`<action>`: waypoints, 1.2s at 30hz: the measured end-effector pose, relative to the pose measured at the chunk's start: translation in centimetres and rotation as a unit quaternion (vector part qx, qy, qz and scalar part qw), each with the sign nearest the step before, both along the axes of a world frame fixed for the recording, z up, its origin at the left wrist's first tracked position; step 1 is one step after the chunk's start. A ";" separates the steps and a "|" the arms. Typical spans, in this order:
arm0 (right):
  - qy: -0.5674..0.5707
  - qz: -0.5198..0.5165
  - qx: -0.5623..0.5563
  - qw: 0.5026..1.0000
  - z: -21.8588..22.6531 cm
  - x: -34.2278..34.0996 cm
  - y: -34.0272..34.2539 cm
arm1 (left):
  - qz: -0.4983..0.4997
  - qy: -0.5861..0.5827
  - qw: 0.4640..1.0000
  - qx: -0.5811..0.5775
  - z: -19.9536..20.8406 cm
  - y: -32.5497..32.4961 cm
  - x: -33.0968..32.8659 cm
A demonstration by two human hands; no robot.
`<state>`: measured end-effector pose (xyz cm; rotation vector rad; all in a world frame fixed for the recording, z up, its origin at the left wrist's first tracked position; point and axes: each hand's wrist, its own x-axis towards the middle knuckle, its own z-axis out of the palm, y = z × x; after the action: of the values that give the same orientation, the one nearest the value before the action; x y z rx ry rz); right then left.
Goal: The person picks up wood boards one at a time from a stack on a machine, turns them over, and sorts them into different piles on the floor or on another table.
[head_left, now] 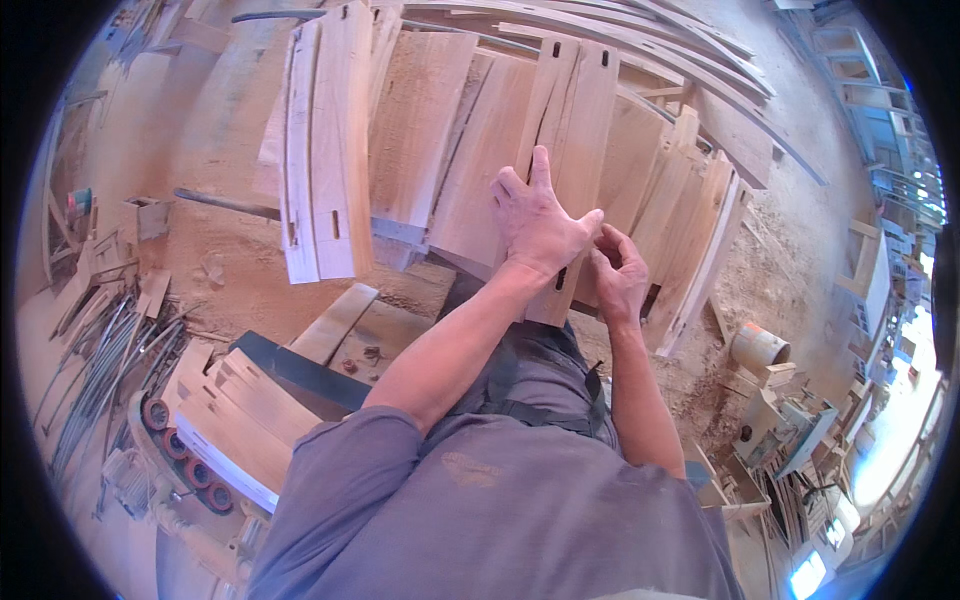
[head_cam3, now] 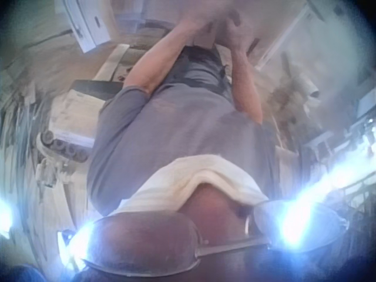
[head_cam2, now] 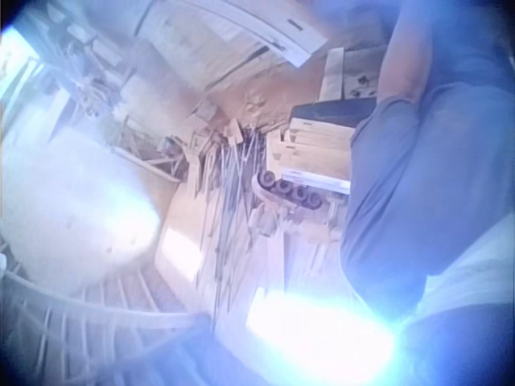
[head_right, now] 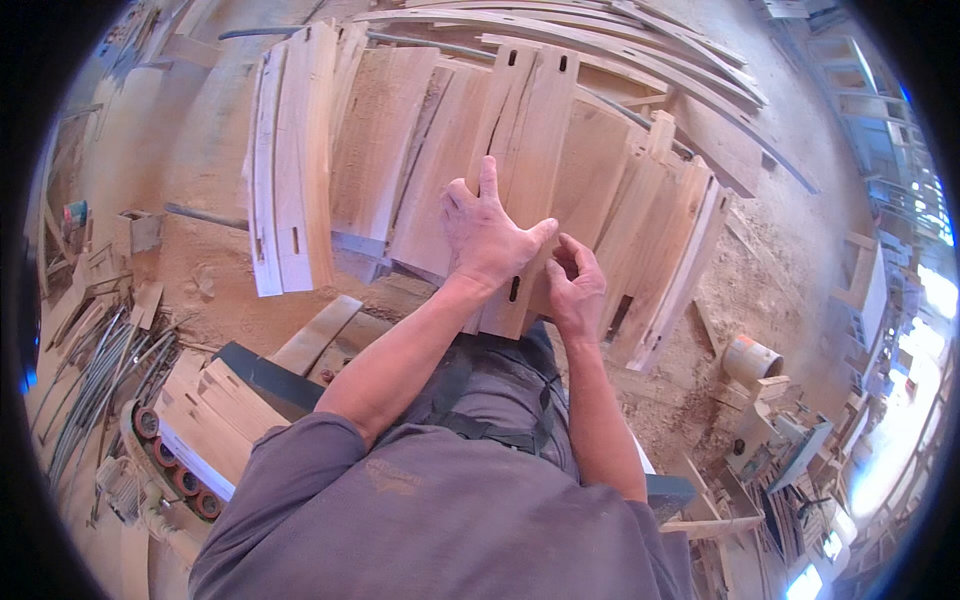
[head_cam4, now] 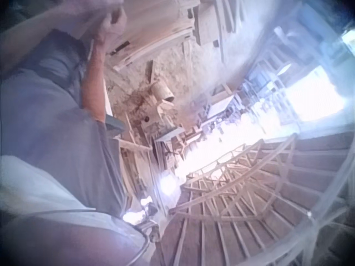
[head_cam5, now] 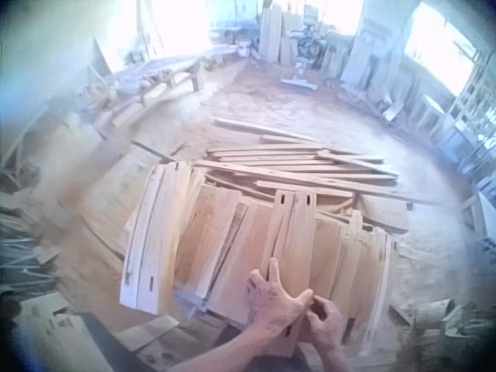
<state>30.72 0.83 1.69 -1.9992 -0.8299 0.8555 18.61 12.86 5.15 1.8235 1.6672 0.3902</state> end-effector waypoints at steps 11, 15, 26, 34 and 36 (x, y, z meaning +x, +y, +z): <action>0.039 0.004 0.016 0.999 0.6 -1.9 -2.1 | 0.022 -0.177 0.984 -0.029 -3.2 -2.6 -4.7; 0.082 0.009 -0.007 0.997 1.5 -2.0 -2.8 | 0.043 -0.200 0.971 -0.126 -3.3 -7.5 -9.7; 0.142 0.032 -0.007 0.989 1.6 -4.5 -9.7 | 0.183 -0.524 0.773 -0.308 -4.8 -13.2 -11.2; 0.112 0.010 -0.014 0.994 1.0 -2.5 -16.1 | 0.232 -0.668 0.549 -0.446 -6.7 -12.0 -13.6; 0.141 -0.010 -0.053 0.989 0.3 -2.4 -17.6 | 0.231 -0.687 0.529 -0.442 -7.7 -12.0 -14.5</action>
<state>28.35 -16.74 1.97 -1.9153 -0.6138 1.1598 4.13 0.90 -2.52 -0.0441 0.7183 0.7237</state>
